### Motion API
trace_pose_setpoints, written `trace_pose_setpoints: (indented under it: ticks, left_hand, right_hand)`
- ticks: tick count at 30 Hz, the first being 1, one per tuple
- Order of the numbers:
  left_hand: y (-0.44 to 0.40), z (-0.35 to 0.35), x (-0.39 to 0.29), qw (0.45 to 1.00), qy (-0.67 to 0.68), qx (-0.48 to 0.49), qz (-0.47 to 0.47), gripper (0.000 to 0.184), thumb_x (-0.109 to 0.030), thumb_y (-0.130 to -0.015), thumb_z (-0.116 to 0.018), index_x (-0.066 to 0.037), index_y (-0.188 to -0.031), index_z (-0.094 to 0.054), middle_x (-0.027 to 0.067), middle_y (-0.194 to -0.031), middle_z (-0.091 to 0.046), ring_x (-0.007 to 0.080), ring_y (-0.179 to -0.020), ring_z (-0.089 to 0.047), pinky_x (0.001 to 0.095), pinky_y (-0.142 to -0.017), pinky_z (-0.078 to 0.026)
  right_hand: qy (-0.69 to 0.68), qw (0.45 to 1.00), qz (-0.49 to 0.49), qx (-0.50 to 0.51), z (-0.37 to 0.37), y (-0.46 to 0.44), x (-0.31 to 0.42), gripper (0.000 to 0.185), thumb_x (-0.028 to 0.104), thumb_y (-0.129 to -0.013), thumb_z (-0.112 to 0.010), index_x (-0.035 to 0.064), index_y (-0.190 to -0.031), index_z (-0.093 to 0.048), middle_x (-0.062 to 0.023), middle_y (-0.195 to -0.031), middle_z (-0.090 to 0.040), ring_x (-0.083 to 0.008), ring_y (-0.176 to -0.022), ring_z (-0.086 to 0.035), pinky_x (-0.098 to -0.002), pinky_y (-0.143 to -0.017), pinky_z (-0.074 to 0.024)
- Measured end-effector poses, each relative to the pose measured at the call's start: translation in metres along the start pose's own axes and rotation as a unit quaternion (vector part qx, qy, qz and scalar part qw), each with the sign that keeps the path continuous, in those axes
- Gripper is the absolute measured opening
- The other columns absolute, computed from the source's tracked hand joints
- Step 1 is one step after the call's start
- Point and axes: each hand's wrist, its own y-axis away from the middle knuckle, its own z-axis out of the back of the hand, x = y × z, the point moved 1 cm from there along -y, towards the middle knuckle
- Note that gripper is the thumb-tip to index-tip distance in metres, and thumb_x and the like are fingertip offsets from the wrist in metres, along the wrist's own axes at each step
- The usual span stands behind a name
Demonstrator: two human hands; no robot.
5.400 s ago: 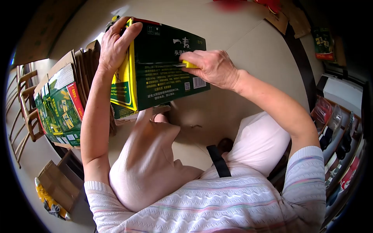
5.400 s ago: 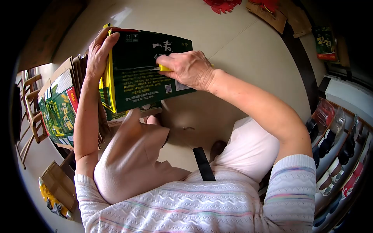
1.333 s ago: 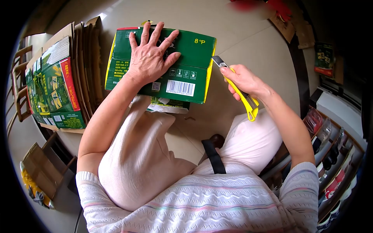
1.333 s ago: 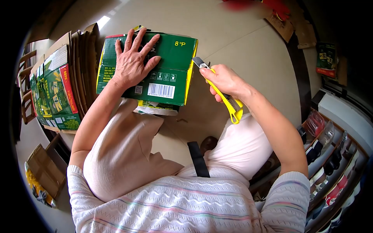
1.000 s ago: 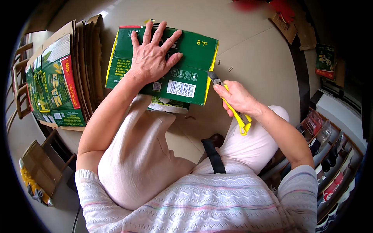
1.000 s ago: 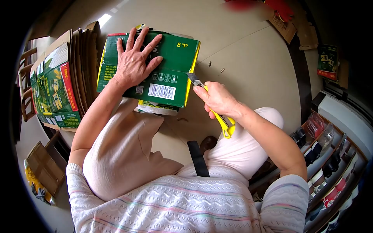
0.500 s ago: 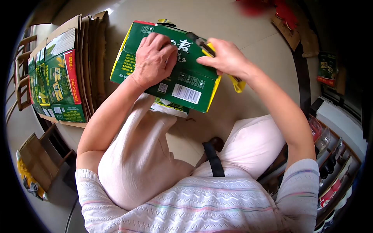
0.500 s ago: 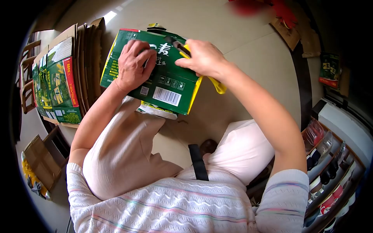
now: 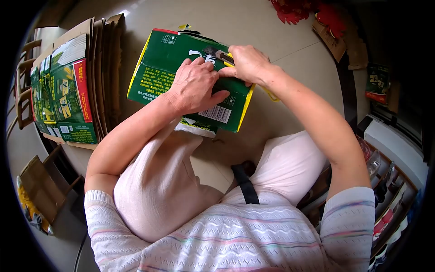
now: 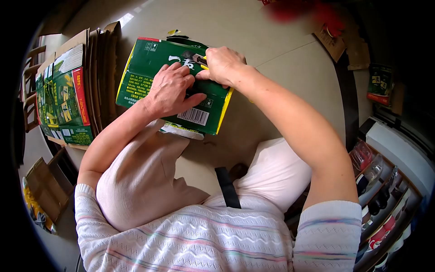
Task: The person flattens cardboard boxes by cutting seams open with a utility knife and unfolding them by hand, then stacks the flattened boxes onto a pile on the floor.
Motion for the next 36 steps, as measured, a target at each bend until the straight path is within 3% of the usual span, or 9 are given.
trace_pose_setpoints:
  ticks: [6,9,19,26,28,30,33,34,36]
  left_hand:
    - [-0.003,0.044,-0.023,0.963,0.055,0.264,0.01,0.034,-0.039,-0.072,-0.066,-0.006,-0.078,-0.066,0.0121,-0.072,-0.064,0.0285,-0.071,-0.064,0.0398,-0.066,-0.051]
    - [0.009,0.067,-0.049,0.945,0.066,0.305,-0.102,0.021,-0.027,-0.071,-0.068,-0.008,-0.079,-0.066,0.0105,-0.072,-0.064,0.0277,-0.071,-0.065,0.0369,-0.064,-0.051]
    - [0.033,0.04,-0.047,0.837,0.219,0.487,-0.124,0.041,-0.044,-0.065,-0.073,-0.006,-0.081,-0.066,0.0089,-0.081,-0.063,0.0271,-0.082,-0.061,0.0384,-0.069,-0.047]
    - [0.035,0.024,-0.039,0.897,0.195,0.389,-0.073,0.03,-0.039,-0.07,-0.067,-0.01,-0.071,-0.067,0.0083,-0.078,-0.063,0.027,-0.075,-0.062,0.0373,-0.065,-0.05]
    - [0.035,0.018,-0.031,0.943,0.146,0.3,-0.023,0.021,-0.031,-0.07,-0.064,-0.01,-0.068,-0.066,0.0075,-0.076,-0.062,0.0271,-0.073,-0.062,0.0377,-0.062,-0.05]
    - [0.033,0.013,-0.022,0.97,0.123,0.202,0.057,0.019,-0.026,-0.072,-0.063,-0.008,-0.067,-0.064,0.0072,-0.074,-0.06,0.027,-0.073,-0.061,0.038,-0.063,-0.05]
    - [0.035,0.008,-0.005,0.986,0.131,-0.073,0.066,0.014,-0.016,-0.071,-0.065,-0.006,-0.064,-0.058,0.0077,-0.072,-0.056,0.0262,-0.069,-0.059,0.0374,-0.059,-0.049]
    - [0.033,0.007,-0.001,0.976,0.147,-0.135,0.091,0.013,-0.014,-0.071,-0.065,-0.006,-0.064,-0.057,0.0078,-0.071,-0.055,0.0262,-0.069,-0.058,0.037,-0.059,-0.049]
    - [0.029,0.007,0.013,0.964,0.108,-0.224,0.097,0.01,-0.012,-0.072,-0.067,-0.007,-0.072,-0.058,0.0074,-0.075,-0.052,0.0256,-0.071,-0.056,0.0358,-0.059,-0.047]
  right_hand:
    - [0.028,0.983,0.109,-0.143,-0.02,-0.006,-0.018,0.046,0.039,-0.073,-0.073,0.0006,-0.089,-0.054,-0.0126,-0.066,-0.062,-0.0239,-0.05,-0.061,-0.0362,-0.056,-0.0503]
    - [-0.036,0.999,0.007,-0.014,0.003,0.0,-0.007,0.047,0.04,-0.073,-0.073,-0.0006,-0.085,-0.054,-0.0161,-0.07,-0.062,-0.0291,-0.067,-0.063,-0.0407,-0.063,-0.0499]
    - [0.124,0.965,0.155,-0.169,-0.01,0.025,0.02,0.063,0.044,-0.064,-0.077,0.0048,-0.102,-0.045,-0.0151,-0.086,-0.062,-0.033,-0.079,-0.064,-0.0427,-0.069,-0.0506]
    - [0.222,0.94,0.208,-0.155,-0.022,0.008,0.073,0.079,0.029,-0.066,-0.077,0.0067,-0.128,-0.034,-0.0195,-0.105,-0.048,-0.0325,-0.078,-0.064,-0.0406,-0.066,-0.0536]
    - [0.205,0.956,0.167,-0.127,-0.02,0.002,0.068,0.079,0.025,-0.07,-0.073,0.009,-0.134,-0.03,-0.0208,-0.108,-0.047,-0.0355,-0.081,-0.062,-0.044,-0.071,-0.0519]
    - [0.196,0.947,0.165,-0.193,-0.015,0.003,0.062,0.058,0.013,-0.068,-0.068,0.0035,-0.118,-0.039,-0.022,-0.104,-0.049,-0.036,-0.081,-0.063,-0.0432,-0.068,-0.0541]
    - [0.136,0.954,0.139,-0.229,0.003,-0.006,0.043,0.043,0.007,-0.069,-0.059,0.001,-0.108,-0.043,-0.024,-0.102,-0.051,-0.042,-0.086,-0.06,-0.0483,-0.076,-0.0499]
    - [0.116,0.969,0.087,-0.201,0.011,-0.007,0.04,0.059,0.012,-0.067,-0.057,0.0026,-0.124,-0.042,-0.0223,-0.108,-0.051,-0.0413,-0.094,-0.056,-0.0455,-0.086,-0.0459]
    - [0.09,0.968,0.091,-0.215,0.02,-0.008,0.033,0.058,0.012,-0.067,-0.058,0.001,-0.122,-0.045,-0.0225,-0.108,-0.052,-0.0393,-0.096,-0.056,-0.0441,-0.088,-0.0455]
